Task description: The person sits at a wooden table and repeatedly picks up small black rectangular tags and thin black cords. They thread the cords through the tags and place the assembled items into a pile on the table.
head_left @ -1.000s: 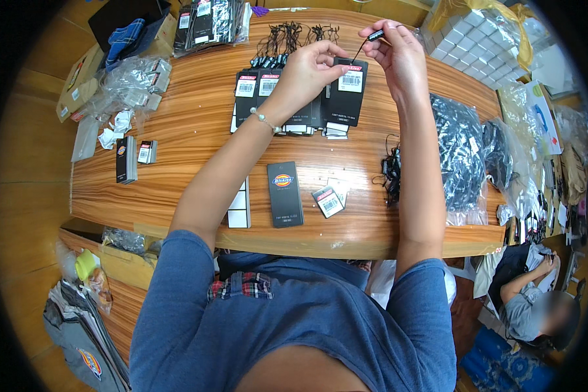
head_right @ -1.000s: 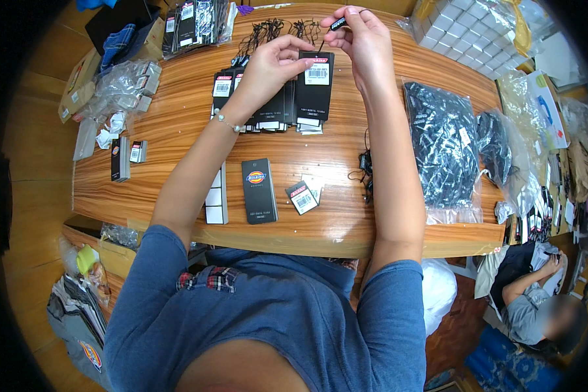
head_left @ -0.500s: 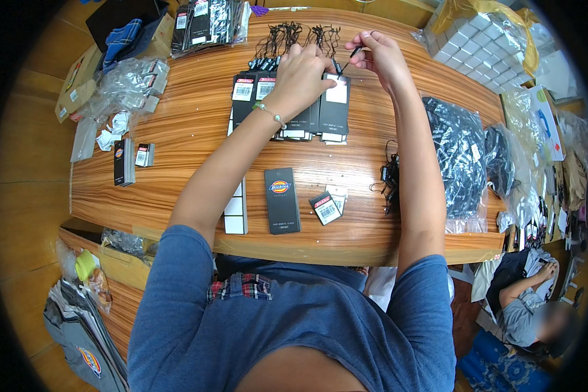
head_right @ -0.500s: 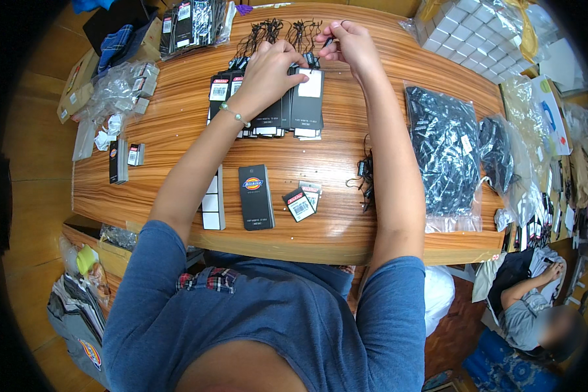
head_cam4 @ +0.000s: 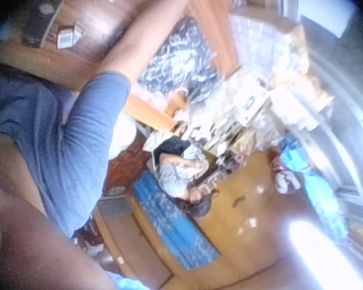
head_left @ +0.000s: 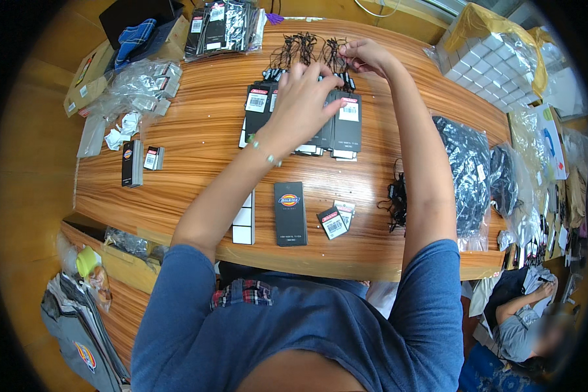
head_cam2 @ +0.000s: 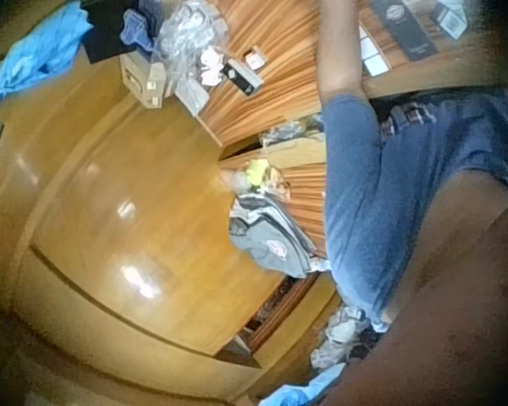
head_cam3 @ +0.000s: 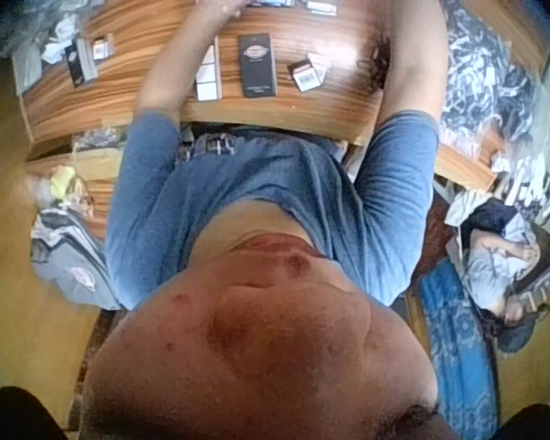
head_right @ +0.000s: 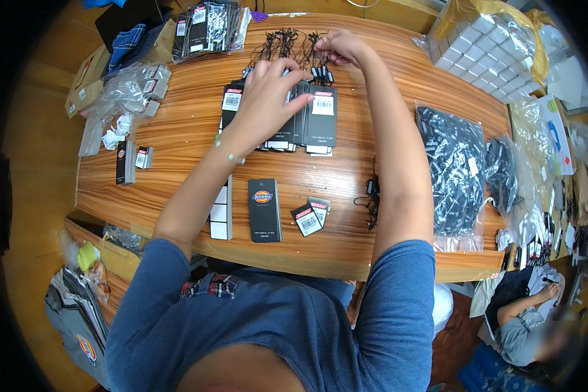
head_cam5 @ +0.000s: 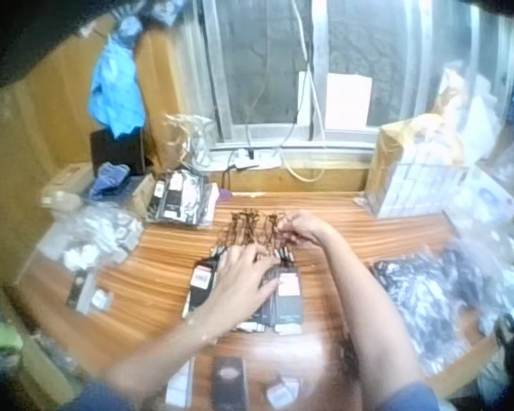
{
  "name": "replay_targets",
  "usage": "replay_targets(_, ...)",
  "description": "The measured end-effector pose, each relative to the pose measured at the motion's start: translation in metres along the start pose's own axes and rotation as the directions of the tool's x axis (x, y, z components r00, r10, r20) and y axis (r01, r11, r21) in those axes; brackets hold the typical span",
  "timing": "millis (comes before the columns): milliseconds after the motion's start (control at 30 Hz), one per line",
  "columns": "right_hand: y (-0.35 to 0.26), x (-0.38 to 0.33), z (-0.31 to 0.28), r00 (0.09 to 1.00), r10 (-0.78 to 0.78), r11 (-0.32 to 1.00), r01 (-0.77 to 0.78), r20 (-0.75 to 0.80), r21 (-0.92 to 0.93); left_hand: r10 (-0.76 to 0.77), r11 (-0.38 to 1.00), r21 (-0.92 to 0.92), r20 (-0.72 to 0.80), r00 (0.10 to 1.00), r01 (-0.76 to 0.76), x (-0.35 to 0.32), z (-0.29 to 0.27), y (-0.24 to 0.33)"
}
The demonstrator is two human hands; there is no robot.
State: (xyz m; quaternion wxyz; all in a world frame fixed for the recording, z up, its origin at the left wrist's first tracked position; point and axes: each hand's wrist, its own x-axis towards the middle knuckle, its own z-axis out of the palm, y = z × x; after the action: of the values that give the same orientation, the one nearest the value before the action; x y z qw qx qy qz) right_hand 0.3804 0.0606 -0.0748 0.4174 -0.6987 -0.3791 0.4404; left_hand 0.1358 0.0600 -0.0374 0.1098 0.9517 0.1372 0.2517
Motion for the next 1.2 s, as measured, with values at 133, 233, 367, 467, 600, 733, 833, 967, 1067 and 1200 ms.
replay_targets(133, 0.004, 0.017, 0.0, 1.0, 0.024, 0.999, -0.024, -0.015, -0.036, -0.034, 0.996, -0.077, -0.006, 0.999, 0.033, -0.038, -0.032, 0.008)
replay_targets(233, 0.011, 0.025, 0.0, 0.997, 0.022, 0.998, -0.017, -0.071, 0.061, -0.101, 0.985, -0.136, 0.012, 0.995, 0.102, -0.071, -0.048, 0.006)
replay_targets(367, -0.001, 0.007, 0.012, 0.923, -0.049, 0.966, 0.141, -0.381, 0.218, -0.227, 0.963, -0.14, 0.041, 0.973, 0.231, -0.108, -0.064, -0.005)
replay_targets(467, -0.006, -0.031, 0.006, 0.906, -0.14, 0.987, 0.159, -0.399, 0.013, -0.324, 0.935, -0.136, 0.041, 0.945, 0.327, -0.126, -0.076, -0.009)
replay_targets(600, -0.001, -0.116, 0.022, 0.976, -0.065, 0.975, 0.018, -0.208, -0.22, -0.368, 0.919, -0.144, 0.026, 0.93, 0.367, -0.144, -0.085, -0.02)
replay_targets(733, 0.027, -0.17, 0.061, 0.967, -0.076, 0.91, -0.033, -0.244, -0.413, -0.342, 0.92, -0.209, -0.012, 0.939, 0.332, -0.154, -0.088, -0.031)
replay_targets(833, 0.041, -0.179, 0.084, 0.938, -0.174, 0.889, 0.018, -0.301, -0.457, -0.341, 0.905, -0.277, -0.017, 0.94, 0.324, -0.161, -0.085, -0.036)
replay_targets(967, 0.049, -0.184, 0.091, 0.924, -0.187, 0.903, 0.029, -0.332, -0.429, -0.373, 0.848, -0.388, 0.048, 0.927, 0.361, -0.168, -0.081, -0.03)
replay_targets(1067, 0.042, -0.201, 0.1, 0.829, -0.293, 0.898, 0.066, -0.477, -0.436, -0.336, 0.859, -0.384, 0.08, 0.939, 0.34, -0.17, -0.079, -0.028)
replay_targets(1200, 0.012, -0.259, 0.14, 0.907, -0.297, 0.876, 0.135, -0.299, -0.463, -0.36, 0.853, -0.347, 0.147, 0.921, 0.388, -0.187, -0.082, -0.033)
